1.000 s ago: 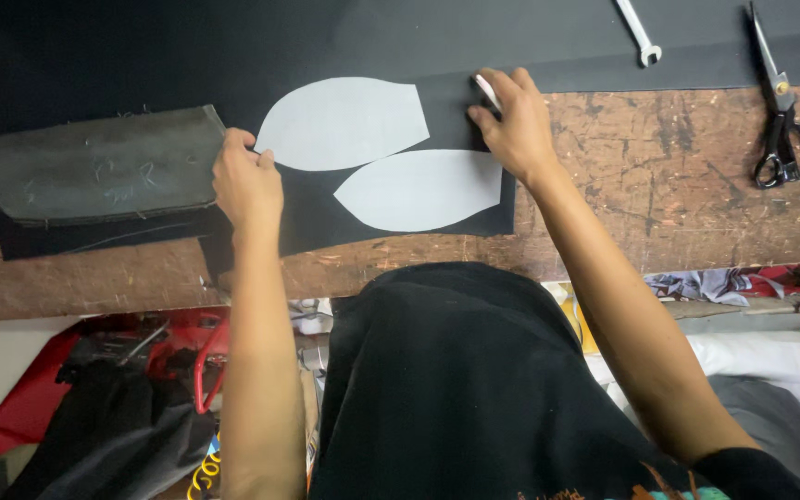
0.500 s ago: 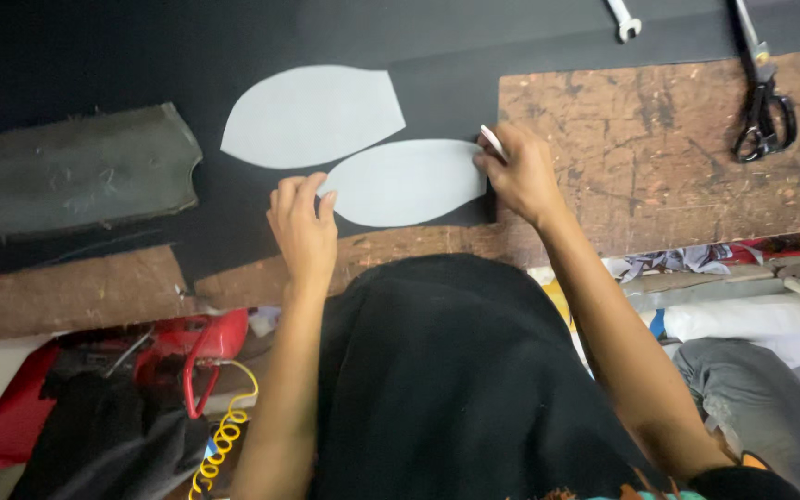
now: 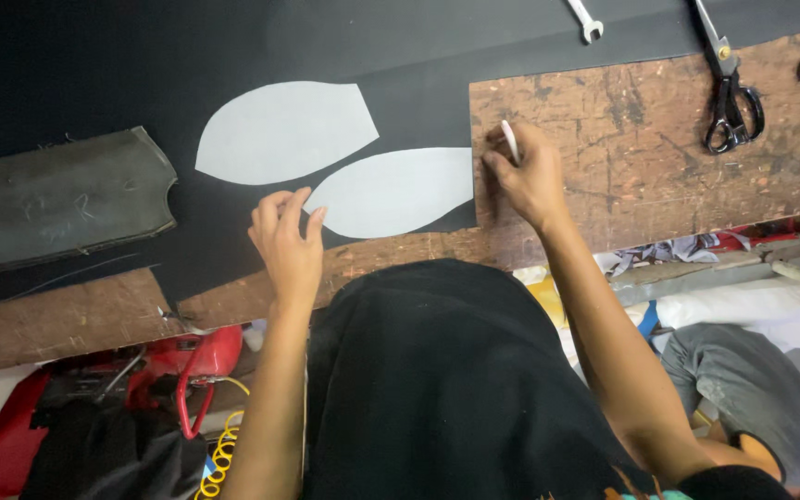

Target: The person lays a black fabric sheet on a workbench, positions white paper pattern pieces on it, and traces around them with a marker. They use a wooden straightedge to draw long guide lines, measure with a tape measure, and reposition the pattern pieces and a gray leather panel while marking.

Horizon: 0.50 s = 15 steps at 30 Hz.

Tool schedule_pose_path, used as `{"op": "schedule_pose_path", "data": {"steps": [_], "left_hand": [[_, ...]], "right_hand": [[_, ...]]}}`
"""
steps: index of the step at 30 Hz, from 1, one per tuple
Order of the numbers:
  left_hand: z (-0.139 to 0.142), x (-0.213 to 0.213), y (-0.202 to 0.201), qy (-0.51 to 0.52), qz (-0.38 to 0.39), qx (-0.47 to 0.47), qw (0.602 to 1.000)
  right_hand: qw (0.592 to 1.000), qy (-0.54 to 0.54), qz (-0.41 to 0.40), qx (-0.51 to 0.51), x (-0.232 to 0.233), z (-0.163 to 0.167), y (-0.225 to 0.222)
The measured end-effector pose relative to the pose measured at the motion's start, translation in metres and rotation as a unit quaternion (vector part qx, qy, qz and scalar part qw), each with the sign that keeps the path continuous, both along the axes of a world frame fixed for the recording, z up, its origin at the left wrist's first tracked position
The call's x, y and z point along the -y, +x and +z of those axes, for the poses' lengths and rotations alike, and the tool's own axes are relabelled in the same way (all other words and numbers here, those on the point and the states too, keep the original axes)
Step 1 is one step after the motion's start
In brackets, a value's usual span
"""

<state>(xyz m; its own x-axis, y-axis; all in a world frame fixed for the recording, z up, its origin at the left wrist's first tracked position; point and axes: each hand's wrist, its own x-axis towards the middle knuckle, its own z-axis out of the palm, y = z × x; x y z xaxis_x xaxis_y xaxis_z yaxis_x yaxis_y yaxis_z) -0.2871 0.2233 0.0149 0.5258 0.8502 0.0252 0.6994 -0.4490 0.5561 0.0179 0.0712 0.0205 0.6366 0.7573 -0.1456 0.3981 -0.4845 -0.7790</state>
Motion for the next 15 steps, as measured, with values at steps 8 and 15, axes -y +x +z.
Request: {"op": "schedule_pose_path", "data": {"steps": [8,15], "left_hand": [[0.003,0.006,0.000,0.002,-0.005,0.009,1.000],[-0.002,0.010,-0.003,0.019,0.012,0.023,0.999]], "right_hand": [[0.991,-0.030,0.100,0.082,0.005,0.009,-0.005],[0.989,-0.040,0.120,0.070,0.005,0.007,-0.012]]}}
